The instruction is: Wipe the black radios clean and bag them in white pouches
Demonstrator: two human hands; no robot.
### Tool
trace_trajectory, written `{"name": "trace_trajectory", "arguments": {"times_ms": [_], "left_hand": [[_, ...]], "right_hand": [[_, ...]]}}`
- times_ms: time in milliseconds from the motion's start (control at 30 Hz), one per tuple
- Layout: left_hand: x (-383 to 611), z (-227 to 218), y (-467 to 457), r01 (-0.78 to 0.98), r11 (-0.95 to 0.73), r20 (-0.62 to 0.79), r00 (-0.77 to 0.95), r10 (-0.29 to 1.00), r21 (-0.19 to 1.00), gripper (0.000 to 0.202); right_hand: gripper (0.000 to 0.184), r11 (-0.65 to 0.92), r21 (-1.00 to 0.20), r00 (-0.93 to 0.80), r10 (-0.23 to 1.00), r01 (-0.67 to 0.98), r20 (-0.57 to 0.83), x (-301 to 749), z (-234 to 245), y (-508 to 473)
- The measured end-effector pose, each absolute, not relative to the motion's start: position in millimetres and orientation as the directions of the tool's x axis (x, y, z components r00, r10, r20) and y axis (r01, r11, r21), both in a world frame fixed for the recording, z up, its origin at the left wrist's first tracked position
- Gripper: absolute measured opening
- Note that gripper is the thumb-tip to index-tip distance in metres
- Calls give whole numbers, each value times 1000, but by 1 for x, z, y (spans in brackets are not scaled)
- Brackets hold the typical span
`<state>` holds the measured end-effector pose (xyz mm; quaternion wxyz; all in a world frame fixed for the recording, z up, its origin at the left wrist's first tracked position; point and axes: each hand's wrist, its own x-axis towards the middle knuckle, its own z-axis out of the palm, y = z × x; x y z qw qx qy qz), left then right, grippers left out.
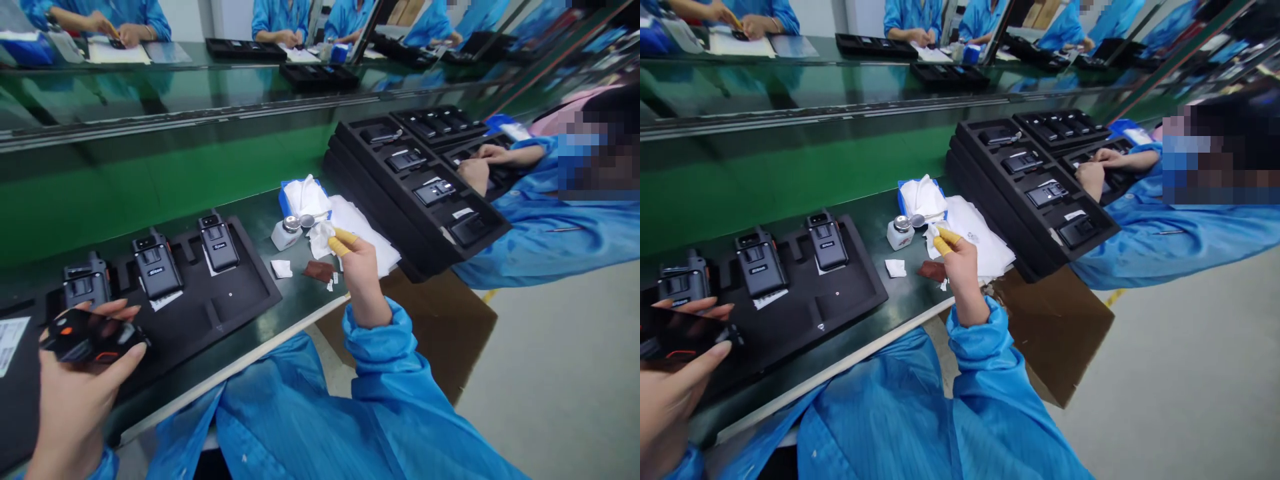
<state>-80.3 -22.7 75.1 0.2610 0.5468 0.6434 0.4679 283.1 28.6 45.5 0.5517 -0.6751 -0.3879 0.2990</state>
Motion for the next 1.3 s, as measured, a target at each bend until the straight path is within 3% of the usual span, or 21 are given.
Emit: {"name": "trace_trajectory", "arguments": {"times_ms": [33, 100, 167, 233, 333, 467, 600, 800, 867, 1067, 1300], "left_hand": [[-78, 76, -22, 409, -28, 157, -285, 946, 912, 63], [-73, 73, -18, 372, -38, 155, -291, 944, 928, 69], [-71, 67, -15, 445, -74, 197, -238, 951, 893, 64], [-70, 60, -16, 499, -98, 207, -168, 964, 861, 53], [-69, 54, -21, 505, -131, 205, -92, 975, 853, 47], [-67, 54, -26, 496, -178, 224, -33, 974, 850, 47], [-68, 54, -28, 453, -268, 290, 22, 957, 850, 51], [-71, 50, -30, 385, -300, 308, 43, 950, 873, 58], [-72, 50, -30, 378, -300, 303, 53, 951, 876, 59], [-72, 54, -27, 402, -272, 249, 109, 962, 874, 57], [-73, 52, -27, 387, -276, 247, 125, 961, 880, 54]], "right_hand": [[31, -55, -939, 503, 854, 338, 131, 280, 51, 35], [29, -37, -745, 386, 871, 666, 302, 271, 59, 50], [28, -70, -484, 243, 920, 872, 306, 262, 63, 63], [27, -82, -298, 160, 955, 951, 250, 255, 60, 72], [26, -19, -166, 71, 947, 986, 313, 253, 50, 75], [23, 78, -78, -28, 862, 994, 506, 260, 38, 77], [20, 211, -45, -149, 809, 976, 569, 265, 38, 85], [15, 247, -10, -181, 739, 969, 649, 244, 56, 79], [15, 362, 18, -271, 664, 932, 697, 219, 68, 64], [43, 740, -89, -571, 584, 666, 577, 126, 95, 11], [32, 843, -28, -680, 452, 537, 578, 96, 97, 6]]}}
